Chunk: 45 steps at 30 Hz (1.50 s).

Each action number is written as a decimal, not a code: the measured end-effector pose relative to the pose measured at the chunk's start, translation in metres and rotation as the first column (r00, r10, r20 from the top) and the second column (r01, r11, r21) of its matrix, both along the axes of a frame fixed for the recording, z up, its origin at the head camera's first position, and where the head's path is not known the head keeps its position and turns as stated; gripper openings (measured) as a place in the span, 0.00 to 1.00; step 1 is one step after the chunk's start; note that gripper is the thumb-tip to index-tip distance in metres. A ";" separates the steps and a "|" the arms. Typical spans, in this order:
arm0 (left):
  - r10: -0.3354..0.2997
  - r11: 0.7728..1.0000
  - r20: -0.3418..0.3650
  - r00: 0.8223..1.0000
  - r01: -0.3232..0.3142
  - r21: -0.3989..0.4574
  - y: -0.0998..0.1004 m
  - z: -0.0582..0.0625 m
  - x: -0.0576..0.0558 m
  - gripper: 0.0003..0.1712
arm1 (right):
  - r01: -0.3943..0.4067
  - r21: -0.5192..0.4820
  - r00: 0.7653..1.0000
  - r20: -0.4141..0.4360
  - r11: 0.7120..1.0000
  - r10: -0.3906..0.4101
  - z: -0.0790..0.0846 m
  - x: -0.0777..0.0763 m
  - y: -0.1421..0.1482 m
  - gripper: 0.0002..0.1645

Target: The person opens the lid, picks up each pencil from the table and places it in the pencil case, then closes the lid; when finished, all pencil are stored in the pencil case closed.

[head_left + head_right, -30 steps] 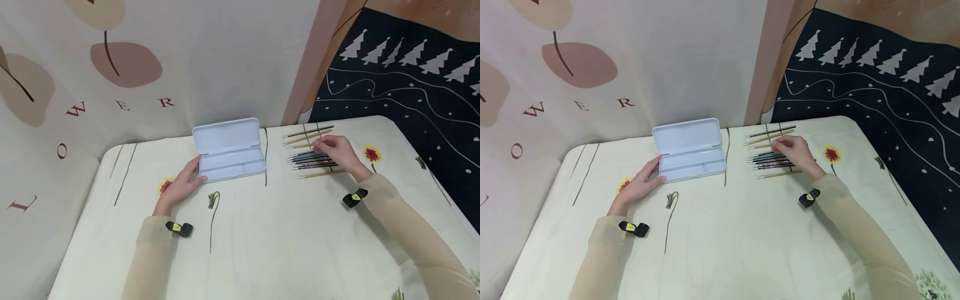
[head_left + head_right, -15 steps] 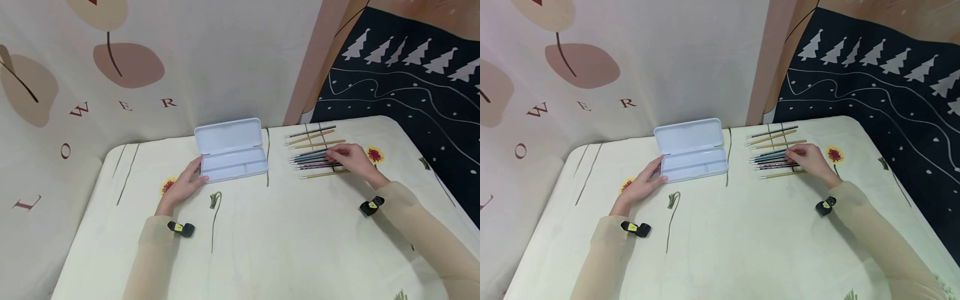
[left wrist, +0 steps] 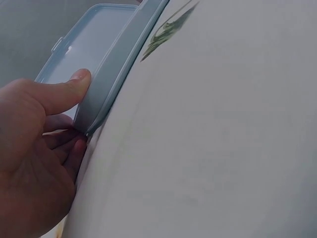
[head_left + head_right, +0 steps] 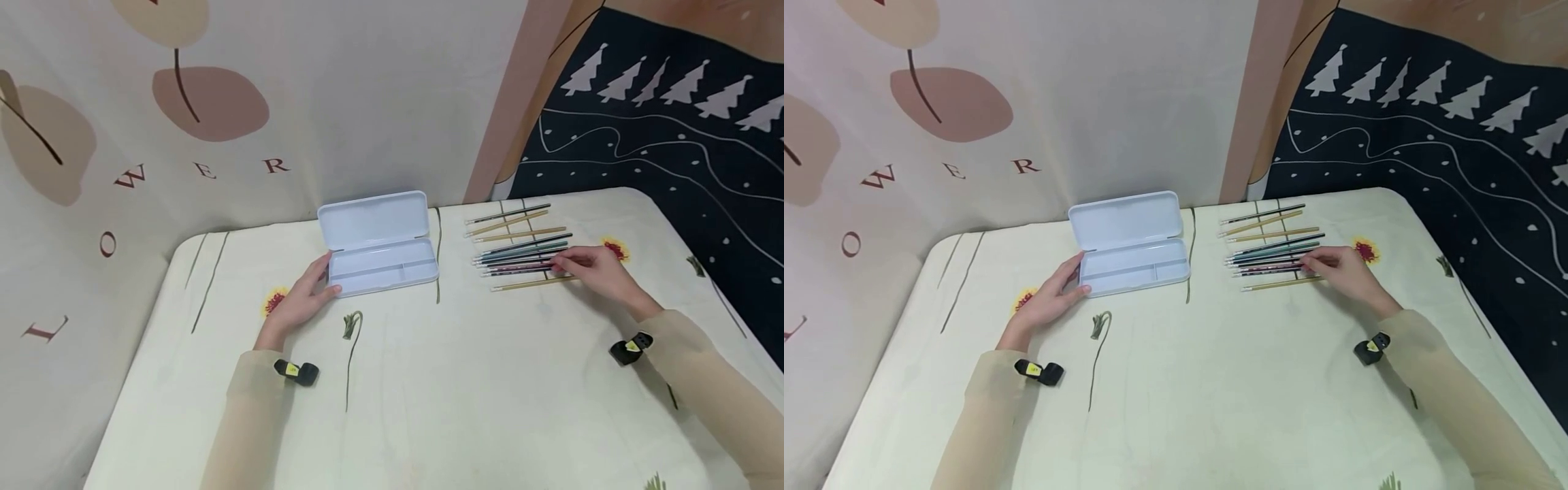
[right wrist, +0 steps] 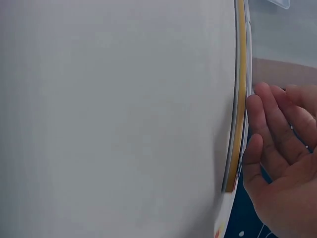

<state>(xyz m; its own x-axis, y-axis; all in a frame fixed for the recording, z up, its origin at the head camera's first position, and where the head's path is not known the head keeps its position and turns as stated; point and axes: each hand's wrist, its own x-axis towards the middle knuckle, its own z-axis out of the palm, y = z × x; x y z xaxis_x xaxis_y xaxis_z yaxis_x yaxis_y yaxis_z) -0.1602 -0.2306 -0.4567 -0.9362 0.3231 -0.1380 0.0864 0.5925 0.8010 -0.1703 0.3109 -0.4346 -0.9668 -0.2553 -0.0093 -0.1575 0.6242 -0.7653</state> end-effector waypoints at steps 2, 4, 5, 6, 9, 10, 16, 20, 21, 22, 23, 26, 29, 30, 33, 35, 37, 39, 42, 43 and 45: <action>0.002 1.000 0.002 1.000 -0.002 0.002 0.000 0.000 0.000 0.45 | -0.010 0.000 1.000 -0.013 1.000 0.010 0.001 0.002 0.002 0.15; 0.003 1.000 0.003 1.000 -0.003 0.002 0.000 0.000 0.000 0.45 | -0.025 0.001 0.999 -0.030 1.000 0.025 0.001 0.002 0.004 0.14; 0.002 1.000 0.002 1.000 -0.002 0.002 -0.001 0.000 0.000 0.45 | -0.030 0.002 0.999 -0.038 1.000 0.030 0.001 0.003 0.005 0.14; 0.001 1.000 0.001 1.000 -0.001 0.004 0.000 0.000 0.000 0.45 | -0.035 0.005 0.998 -0.045 0.999 0.036 0.000 0.003 0.006 0.13; -0.002 1.000 -0.002 1.000 0.002 0.003 0.000 0.000 0.000 0.45 | -0.046 0.020 0.997 -0.066 0.999 0.047 -0.003 0.003 0.010 0.11; -0.002 1.000 -0.003 1.000 0.002 0.002 0.000 0.000 0.000 0.45 | -0.046 0.027 0.996 -0.069 0.999 0.048 -0.003 0.003 0.012 0.11; -0.005 1.000 -0.012 1.000 0.005 -0.008 0.001 0.000 -0.001 0.44 | -0.064 0.050 0.997 -0.038 0.997 0.066 -0.006 0.004 0.020 0.10; -0.008 1.000 -0.012 1.000 0.008 -0.013 0.002 0.000 -0.001 0.44 | -0.088 0.045 0.996 -0.021 0.995 0.089 -0.005 0.005 0.022 0.10; -0.007 1.000 -0.013 1.000 0.007 -0.012 0.002 0.000 -0.001 0.44 | -0.093 0.044 0.995 -0.020 0.995 0.094 -0.005 0.005 0.022 0.10; -0.006 1.000 -0.013 1.000 0.006 -0.010 0.002 -0.001 -0.002 0.44 | -0.095 0.038 0.995 -0.015 0.995 0.095 -0.004 0.006 0.022 0.10; -0.005 1.000 -0.012 1.000 0.005 -0.007 0.002 -0.001 -0.002 0.44 | -0.098 0.034 0.995 -0.010 0.995 0.099 -0.004 0.006 0.022 0.10; -0.003 1.000 -0.014 1.000 0.003 -0.001 0.001 -0.001 -0.002 0.44 | -0.106 0.029 0.994 0.002 0.994 0.106 -0.005 0.006 0.021 0.11; 0.004 1.000 -0.017 1.000 -0.004 0.002 0.001 -0.003 -0.002 0.44 | -0.111 0.027 0.994 0.011 0.993 0.111 -0.006 0.006 0.021 0.12; 0.005 1.000 -0.019 1.000 -0.005 0.001 0.001 -0.003 -0.002 0.44 | -0.113 0.029 0.994 0.013 0.993 0.112 -0.007 0.006 0.022 0.12; 0.014 1.000 -0.025 1.000 -0.014 0.003 0.001 -0.003 -0.002 0.43 | -0.109 0.038 0.994 0.020 0.993 0.108 -0.007 0.005 0.021 0.12; 0.016 1.000 -0.029 0.999 -0.016 0.005 0.002 -0.002 -0.001 0.43 | -0.106 0.045 0.994 0.022 0.993 0.105 -0.007 0.005 0.021 0.11; 0.022 1.000 -0.031 0.999 -0.021 0.007 0.003 -0.001 -0.001 0.43 | -0.102 0.051 0.995 0.022 0.994 0.101 -0.007 0.006 0.020 0.10; 0.028 1.000 -0.032 0.999 -0.028 0.009 0.004 0.000 -0.001 0.43 | -0.099 0.054 0.995 0.016 0.994 0.098 -0.007 0.005 0.020 0.10; 0.041 0.999 -0.032 0.999 -0.041 0.003 0.004 0.001 -0.001 0.44 | -0.099 0.056 0.995 0.004 0.993 0.099 -0.008 0.006 0.018 0.10; 0.044 0.999 -0.032 0.999 -0.044 0.002 0.004 0.000 -0.001 0.44 | -0.100 0.052 0.995 -0.001 0.994 0.100 -0.009 0.006 0.018 0.10; 0.052 0.999 -0.028 0.998 -0.052 -0.005 0.003 0.000 -0.002 0.44 | -0.109 0.042 0.994 -0.013 0.993 0.109 -0.009 0.006 0.017 0.10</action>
